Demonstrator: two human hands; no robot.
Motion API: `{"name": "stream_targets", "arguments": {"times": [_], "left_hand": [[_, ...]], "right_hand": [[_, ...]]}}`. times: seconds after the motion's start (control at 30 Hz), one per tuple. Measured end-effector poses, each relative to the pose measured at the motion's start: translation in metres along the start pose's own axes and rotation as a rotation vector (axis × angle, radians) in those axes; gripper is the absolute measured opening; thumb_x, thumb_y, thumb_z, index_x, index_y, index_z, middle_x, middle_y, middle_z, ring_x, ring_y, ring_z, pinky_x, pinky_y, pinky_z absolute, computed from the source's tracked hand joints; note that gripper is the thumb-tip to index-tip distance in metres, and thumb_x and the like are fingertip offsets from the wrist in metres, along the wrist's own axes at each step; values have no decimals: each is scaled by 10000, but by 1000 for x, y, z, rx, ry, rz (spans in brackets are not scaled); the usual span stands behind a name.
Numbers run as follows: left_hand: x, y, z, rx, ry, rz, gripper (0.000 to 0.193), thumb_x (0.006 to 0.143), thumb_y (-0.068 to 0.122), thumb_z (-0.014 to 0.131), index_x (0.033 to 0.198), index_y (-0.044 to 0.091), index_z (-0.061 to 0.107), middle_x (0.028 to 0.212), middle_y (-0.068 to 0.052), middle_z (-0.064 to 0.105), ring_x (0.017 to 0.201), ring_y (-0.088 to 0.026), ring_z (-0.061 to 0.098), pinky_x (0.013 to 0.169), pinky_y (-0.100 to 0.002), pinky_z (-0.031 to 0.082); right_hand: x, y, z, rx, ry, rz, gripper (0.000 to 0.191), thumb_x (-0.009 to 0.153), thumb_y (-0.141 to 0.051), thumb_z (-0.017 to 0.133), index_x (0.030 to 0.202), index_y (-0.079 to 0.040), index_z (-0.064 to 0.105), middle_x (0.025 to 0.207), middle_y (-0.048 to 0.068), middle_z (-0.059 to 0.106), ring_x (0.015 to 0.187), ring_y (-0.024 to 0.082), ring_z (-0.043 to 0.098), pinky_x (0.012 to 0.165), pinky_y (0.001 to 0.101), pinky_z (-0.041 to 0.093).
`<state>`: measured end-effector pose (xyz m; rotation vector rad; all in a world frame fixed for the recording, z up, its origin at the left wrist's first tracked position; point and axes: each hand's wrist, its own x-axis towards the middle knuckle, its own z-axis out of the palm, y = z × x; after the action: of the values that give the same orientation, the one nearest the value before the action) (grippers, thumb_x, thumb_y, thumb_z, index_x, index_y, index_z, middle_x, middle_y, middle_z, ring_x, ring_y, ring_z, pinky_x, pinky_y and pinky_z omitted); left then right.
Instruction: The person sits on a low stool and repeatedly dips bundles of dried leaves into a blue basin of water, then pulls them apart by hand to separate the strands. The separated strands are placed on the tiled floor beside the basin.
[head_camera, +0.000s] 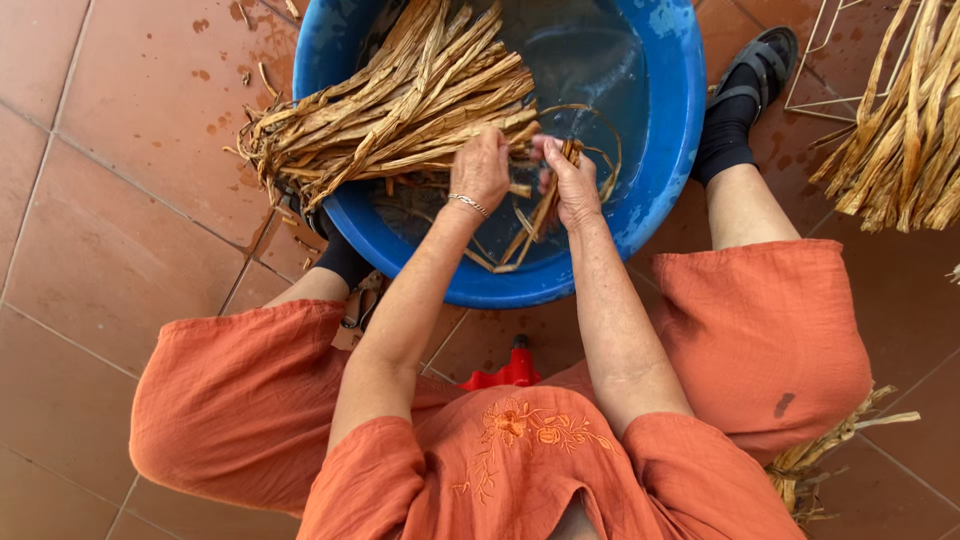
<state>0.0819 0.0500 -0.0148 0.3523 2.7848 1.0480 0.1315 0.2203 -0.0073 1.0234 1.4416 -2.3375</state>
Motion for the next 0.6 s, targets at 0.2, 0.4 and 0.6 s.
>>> {"name": "stream_targets", "arguments": {"times": [0.2, 0.4, 0.6], "left_hand": [[-24, 36, 30, -626, -106, -371, 171, 926, 196, 582, 1028, 58, 579, 818, -201, 734, 793, -389, 770, 719, -510, 587], [-18, 58, 41, -153, -191, -164, 372, 956, 359, 504, 1017, 49, 700, 921, -269, 738, 865, -468, 696, 810, -588, 531], [-38, 100, 20, 26, -263, -53, 305, 931, 319, 498, 926, 58, 655, 792, -229, 733, 780, -440, 705, 767, -581, 543]], "right_hand": [[-19, -10, 13, 42, -46, -259, 241, 980, -237, 705, 1099, -32, 746, 1068, 68, 765, 973, 158, 700, 839, 320, 559], [-23, -18, -8, -12, -106, -151, 234, 1013, -222, 641, 1001, -13, 746, 1022, 100, 782, 958, 202, 728, 896, 350, 596], [-4, -30, -20, 304, 26, -69, 232, 1021, -235, 608, 924, -33, 667, 859, 121, 746, 769, 246, 739, 701, 431, 616]]}}
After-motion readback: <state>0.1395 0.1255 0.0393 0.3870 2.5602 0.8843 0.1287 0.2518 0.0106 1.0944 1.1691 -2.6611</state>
